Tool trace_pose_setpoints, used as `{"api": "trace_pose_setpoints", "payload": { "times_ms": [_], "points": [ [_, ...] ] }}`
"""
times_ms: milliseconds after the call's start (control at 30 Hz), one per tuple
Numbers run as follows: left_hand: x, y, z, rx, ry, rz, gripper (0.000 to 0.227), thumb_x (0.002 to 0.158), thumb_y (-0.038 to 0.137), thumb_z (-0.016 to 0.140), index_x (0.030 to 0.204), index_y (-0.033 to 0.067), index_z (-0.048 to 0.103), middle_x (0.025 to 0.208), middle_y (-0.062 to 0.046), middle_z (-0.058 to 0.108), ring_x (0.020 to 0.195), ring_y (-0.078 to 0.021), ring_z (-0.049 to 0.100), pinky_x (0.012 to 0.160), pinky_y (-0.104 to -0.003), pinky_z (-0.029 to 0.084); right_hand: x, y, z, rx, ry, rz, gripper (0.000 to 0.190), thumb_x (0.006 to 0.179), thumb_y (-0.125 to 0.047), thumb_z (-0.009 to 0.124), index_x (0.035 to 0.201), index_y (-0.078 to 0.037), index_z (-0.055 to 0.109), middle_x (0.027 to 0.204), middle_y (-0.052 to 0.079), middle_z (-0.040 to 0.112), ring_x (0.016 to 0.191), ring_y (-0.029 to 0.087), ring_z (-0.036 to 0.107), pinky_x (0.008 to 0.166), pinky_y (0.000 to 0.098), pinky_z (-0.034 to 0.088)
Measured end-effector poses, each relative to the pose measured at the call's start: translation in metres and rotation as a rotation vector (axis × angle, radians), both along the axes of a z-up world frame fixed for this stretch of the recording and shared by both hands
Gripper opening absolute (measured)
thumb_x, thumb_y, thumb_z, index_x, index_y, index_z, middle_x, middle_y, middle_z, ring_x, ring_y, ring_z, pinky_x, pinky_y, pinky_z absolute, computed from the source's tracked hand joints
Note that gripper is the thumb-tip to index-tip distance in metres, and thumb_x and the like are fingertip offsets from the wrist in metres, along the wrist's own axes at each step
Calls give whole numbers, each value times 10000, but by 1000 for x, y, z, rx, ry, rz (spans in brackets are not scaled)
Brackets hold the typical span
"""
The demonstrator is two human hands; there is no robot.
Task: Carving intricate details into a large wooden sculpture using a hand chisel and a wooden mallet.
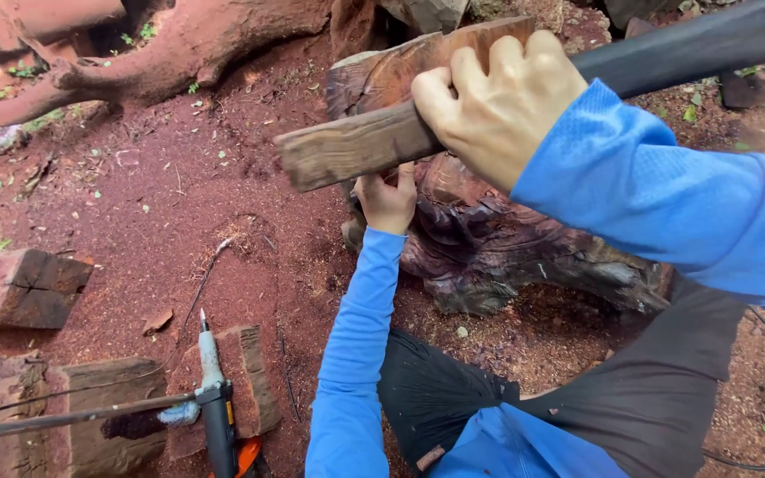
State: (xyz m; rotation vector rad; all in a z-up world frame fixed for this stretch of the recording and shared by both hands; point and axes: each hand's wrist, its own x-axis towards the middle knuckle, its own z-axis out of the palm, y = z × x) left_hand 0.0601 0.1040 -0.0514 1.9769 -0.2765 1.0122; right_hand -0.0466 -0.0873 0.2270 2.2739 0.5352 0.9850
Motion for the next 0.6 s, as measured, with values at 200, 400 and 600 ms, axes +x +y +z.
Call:
{"api": "trace_pose_setpoints", "payload": {
  "times_ms": [200,400,600],
  "points": [
    [-73,-15,31,-17,185,40,402,900,338,683,1078,-20,725,1132,-267,736,1116,-468,686,998,-516,532,-27,-35,-2,49,348,-24,186,1129,-290,424,1075,-180,564,879,4,739,697,253,766,559,374,578],
    [-176,-88,78,-116,106,-652,215,971,27,476,1096,70,645,1008,-128,699,914,-285,718,1198,-710,425,-75,-181,-119,509,622,-343,299,965,-396,629,1173,-187,580,811,-11,733,624,215,744,604,418,707],
    [-108,-172,66,362,-228,-503,282,748,331,622,924,112,604,792,-97,526,592,-326,584,513,-463,426,-181,-274,-333,1444,254,-223,434,965,-160,916,1279,52,704,1174,196,713,1041,301,666,955,460,516]
  ]
}}
